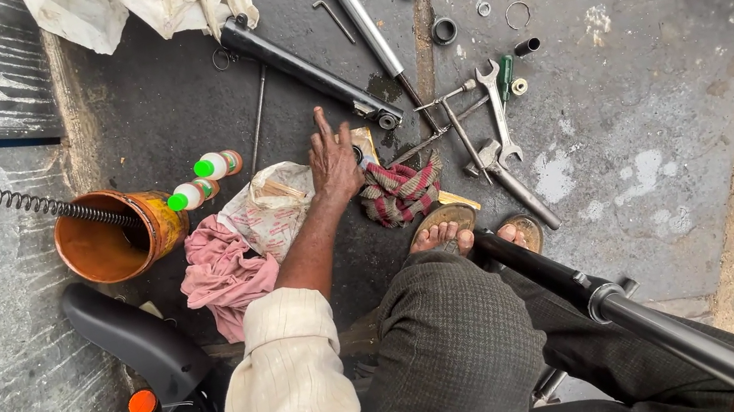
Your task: Cleaning, oiling, and reassembling the front fork suspension of a motorcycle.
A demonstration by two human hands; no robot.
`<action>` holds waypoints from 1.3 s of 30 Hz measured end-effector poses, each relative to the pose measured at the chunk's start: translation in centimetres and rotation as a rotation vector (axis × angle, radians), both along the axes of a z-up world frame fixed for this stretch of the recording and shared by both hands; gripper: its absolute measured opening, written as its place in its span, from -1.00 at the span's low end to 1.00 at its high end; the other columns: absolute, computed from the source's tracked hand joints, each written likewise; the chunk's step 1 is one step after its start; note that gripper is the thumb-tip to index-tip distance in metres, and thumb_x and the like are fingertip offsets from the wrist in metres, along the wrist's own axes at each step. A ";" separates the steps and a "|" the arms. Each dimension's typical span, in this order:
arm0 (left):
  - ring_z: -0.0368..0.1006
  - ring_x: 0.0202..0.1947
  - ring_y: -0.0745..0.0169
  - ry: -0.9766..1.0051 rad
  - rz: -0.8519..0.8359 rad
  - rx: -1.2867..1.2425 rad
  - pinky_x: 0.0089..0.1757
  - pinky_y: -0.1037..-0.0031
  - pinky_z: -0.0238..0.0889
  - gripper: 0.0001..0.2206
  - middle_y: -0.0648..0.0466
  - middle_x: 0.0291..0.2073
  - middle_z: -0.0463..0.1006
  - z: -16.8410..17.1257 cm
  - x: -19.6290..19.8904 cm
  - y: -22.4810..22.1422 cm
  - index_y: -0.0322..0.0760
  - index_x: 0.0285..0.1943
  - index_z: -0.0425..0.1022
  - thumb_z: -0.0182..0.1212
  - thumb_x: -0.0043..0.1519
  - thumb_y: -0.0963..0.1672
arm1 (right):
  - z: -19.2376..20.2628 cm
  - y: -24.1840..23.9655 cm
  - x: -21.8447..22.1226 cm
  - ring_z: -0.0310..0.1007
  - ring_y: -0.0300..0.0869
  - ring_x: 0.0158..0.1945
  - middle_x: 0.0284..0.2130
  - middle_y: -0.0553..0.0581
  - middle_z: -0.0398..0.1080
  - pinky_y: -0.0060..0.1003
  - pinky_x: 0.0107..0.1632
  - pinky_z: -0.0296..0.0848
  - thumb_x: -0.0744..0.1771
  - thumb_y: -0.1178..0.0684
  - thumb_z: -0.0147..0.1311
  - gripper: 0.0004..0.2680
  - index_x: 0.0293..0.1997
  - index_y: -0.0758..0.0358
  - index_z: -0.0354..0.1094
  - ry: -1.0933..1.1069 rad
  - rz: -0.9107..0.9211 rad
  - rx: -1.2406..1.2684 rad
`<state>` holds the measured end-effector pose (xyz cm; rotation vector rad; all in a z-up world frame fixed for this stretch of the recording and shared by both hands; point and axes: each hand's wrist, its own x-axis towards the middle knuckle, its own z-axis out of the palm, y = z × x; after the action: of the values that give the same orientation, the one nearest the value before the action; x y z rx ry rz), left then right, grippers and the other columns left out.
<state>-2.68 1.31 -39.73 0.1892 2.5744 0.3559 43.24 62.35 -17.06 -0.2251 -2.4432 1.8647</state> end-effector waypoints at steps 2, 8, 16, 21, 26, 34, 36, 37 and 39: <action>0.15 0.31 -0.23 0.104 -0.131 -0.056 0.15 0.13 0.27 -0.28 -0.30 0.54 -0.44 -1.9 0.6 0.2 -0.17 0.40 0.34 0.50 -0.03 -0.21 | 0.1 -2.1 -1.9 0.38 -0.39 -0.68 -0.79 -0.10 0.36 -0.21 -0.35 0.61 0.35 -0.03 0.15 -0.66 -0.72 -0.06 0.20 0.153 -0.007 -0.128; 0.05 0.41 -0.31 0.148 -0.433 -0.095 0.18 0.01 0.23 -0.53 -0.23 0.56 -0.52 0.6 1.0 0.6 0.01 0.28 0.47 0.25 0.17 -0.25 | 1.2 -3.6 -4.3 0.50 -0.34 -0.66 -0.77 -0.06 0.40 -0.21 -0.30 0.70 0.39 -0.15 0.08 -0.65 -0.69 -0.05 0.28 0.296 0.094 -0.329; 0.00 0.41 -0.40 0.115 -0.388 -0.077 0.18 0.00 0.27 -0.52 -0.14 0.54 -0.57 0.1 1.5 0.4 0.06 0.26 0.51 0.18 0.18 -0.30 | 2.6 -6.9 -5.6 0.43 -0.36 -0.71 -0.80 -0.06 0.34 -0.25 -0.32 0.66 0.41 -0.14 0.06 -0.64 -0.68 -0.09 0.23 0.295 -0.105 -0.225; 0.12 0.40 -0.28 0.083 -0.140 -0.085 0.14 0.27 0.39 -0.49 -0.19 0.56 -0.65 -2.9 1.0 -2.7 -0.14 0.29 0.51 0.25 0.14 -0.35 | 4.0 -5.5 -6.0 0.47 -0.40 -0.69 -0.80 -0.09 0.37 -0.27 -0.30 0.70 0.42 -0.13 0.05 -0.64 -0.67 -0.09 0.26 0.250 0.018 -0.243; 0.09 0.40 -0.32 0.200 -0.002 -0.159 0.11 0.42 0.40 -0.42 -0.26 0.56 -0.63 -4.5 -1.5 -6.0 -0.09 0.32 0.50 0.22 0.13 -0.41 | 3.3 -1.9 -4.0 0.48 -0.30 -0.59 -0.69 -0.03 0.40 -0.13 -0.17 0.62 0.40 -0.07 0.09 -0.66 -0.68 -0.07 0.25 0.068 0.135 -0.043; -0.07 0.45 -0.41 0.208 0.285 0.102 0.29 0.18 0.16 -0.30 -0.30 0.50 -0.52 3.3 -3.6 -5.4 -0.24 0.40 0.33 0.46 0.00 -0.24 | 8.1 -11.3 -10.8 0.59 -0.26 -0.43 -0.62 -0.06 0.51 -0.11 -0.11 0.72 0.46 -0.08 0.01 -0.69 -0.53 -0.03 0.31 0.230 0.120 -0.282; -0.06 0.44 -0.47 0.286 0.412 0.212 0.23 0.08 0.22 -0.38 -0.30 0.53 -0.45 5.8 -3.1 -4.5 -0.26 0.42 0.35 0.42 0.11 -0.24 | 14.6 -20.5 -15.3 0.52 -0.19 -0.46 -0.61 0.04 0.40 -0.13 -0.19 0.60 0.46 0.07 0.03 -0.85 -0.29 0.06 0.25 0.157 -0.262 -0.254; -0.06 0.44 -0.47 0.289 0.400 0.223 0.23 0.08 0.22 -0.38 -0.30 0.53 -0.45 9.4 -3.3 -3.7 -0.26 0.42 0.35 0.42 0.11 -0.24 | 16.3 -23.9 -17.5 0.52 -0.19 -0.46 -0.61 0.04 0.40 -0.13 -0.19 0.60 0.46 0.07 0.03 -0.85 -0.29 0.06 0.25 0.167 -0.273 -0.246; 0.22 0.46 -0.23 0.302 0.436 0.746 0.08 0.29 0.60 -0.46 -0.33 0.59 -0.28 16.9 -4.1 -3.0 -0.34 0.40 0.28 0.30 0.20 -0.22 | 19.3 -30.7 -22.2 0.54 -0.14 -0.37 -0.50 0.14 0.42 -0.18 -0.18 0.54 0.48 0.20 0.15 -0.91 -0.02 0.19 0.28 0.325 -0.525 -0.296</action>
<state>-6.74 -1.67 -22.84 -0.0709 2.6277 1.5473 21.00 31.64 2.23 -0.4799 -1.6867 1.8290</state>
